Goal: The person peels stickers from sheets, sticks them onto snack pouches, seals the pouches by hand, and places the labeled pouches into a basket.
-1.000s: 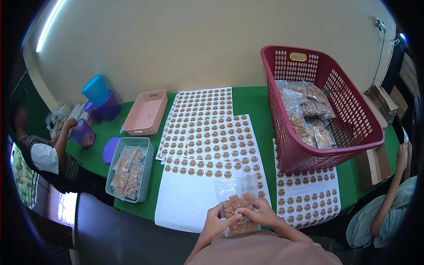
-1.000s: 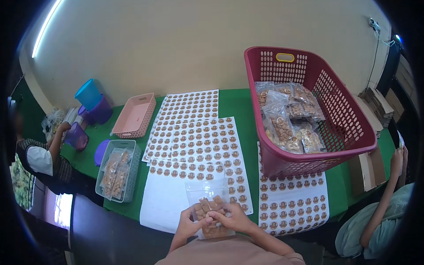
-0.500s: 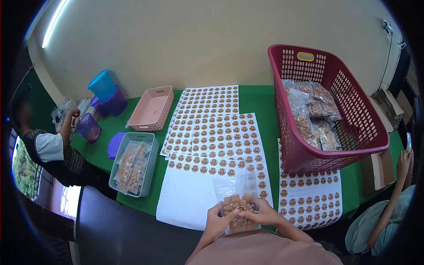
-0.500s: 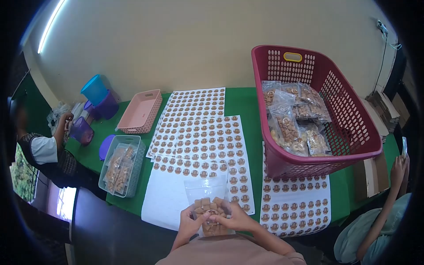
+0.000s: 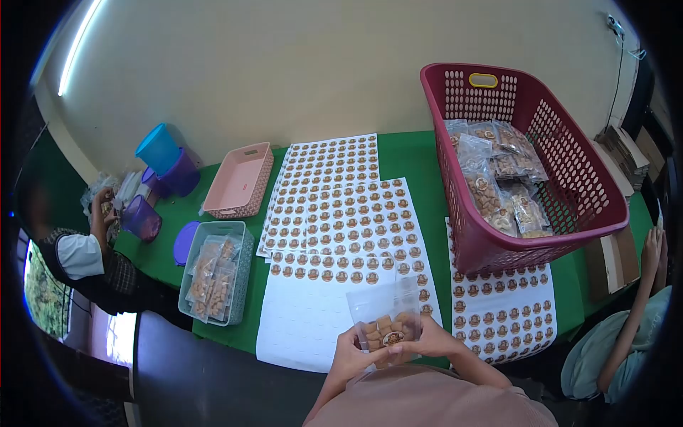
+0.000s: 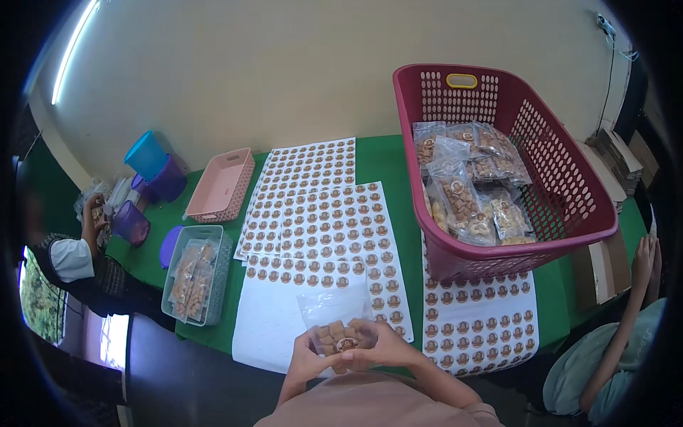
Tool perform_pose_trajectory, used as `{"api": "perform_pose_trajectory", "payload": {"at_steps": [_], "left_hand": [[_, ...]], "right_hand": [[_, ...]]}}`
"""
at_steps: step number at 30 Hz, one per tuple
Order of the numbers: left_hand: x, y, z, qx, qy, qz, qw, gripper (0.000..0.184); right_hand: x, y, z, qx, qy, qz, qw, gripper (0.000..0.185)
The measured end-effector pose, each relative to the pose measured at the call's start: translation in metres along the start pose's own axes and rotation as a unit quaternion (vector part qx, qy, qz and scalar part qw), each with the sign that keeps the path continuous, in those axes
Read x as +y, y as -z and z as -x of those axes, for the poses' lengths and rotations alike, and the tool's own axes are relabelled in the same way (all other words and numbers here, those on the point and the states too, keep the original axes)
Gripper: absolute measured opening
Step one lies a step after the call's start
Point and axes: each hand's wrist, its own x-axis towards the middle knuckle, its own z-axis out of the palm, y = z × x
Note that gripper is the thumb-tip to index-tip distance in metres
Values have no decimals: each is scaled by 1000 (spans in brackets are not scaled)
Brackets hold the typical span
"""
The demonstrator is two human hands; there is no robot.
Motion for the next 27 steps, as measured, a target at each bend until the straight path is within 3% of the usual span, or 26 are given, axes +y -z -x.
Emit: {"api": "perform_pose_trajectory", "payload": {"at_steps": [5, 9, 15, 18, 21, 23, 27], "left_hand": [[9, -7, 1, -43, 13, -10, 999, 51], [7, -6, 0, -43, 18, 1, 999, 51], [3, 0, -3, -38, -24, 9, 999, 50], [-4, 5, -3, -37, -23, 33, 999, 50], [-8, 6, -2, -27, -35, -11, 999, 53], [-12, 5, -2, -16, -59, 56, 997, 45], [-17, 7, -3, -5, -29, 39, 999, 36]], "right_hand": [[-2, 2, -3, -31, -70, 21, 997, 36], [-8, -3, -3, -9, -44, -26, 999, 34], [-3, -2, -6, -16, -63, 11, 998, 37], [-3, 0, -5, -46, -39, -47, 997, 38], [-13, 2, -4, -86, -78, -50, 992, 38], [-6, 4, -5, -94, -61, -35, 993, 36], [-3, 2, -6, -101, -51, -42, 993, 40]]}}
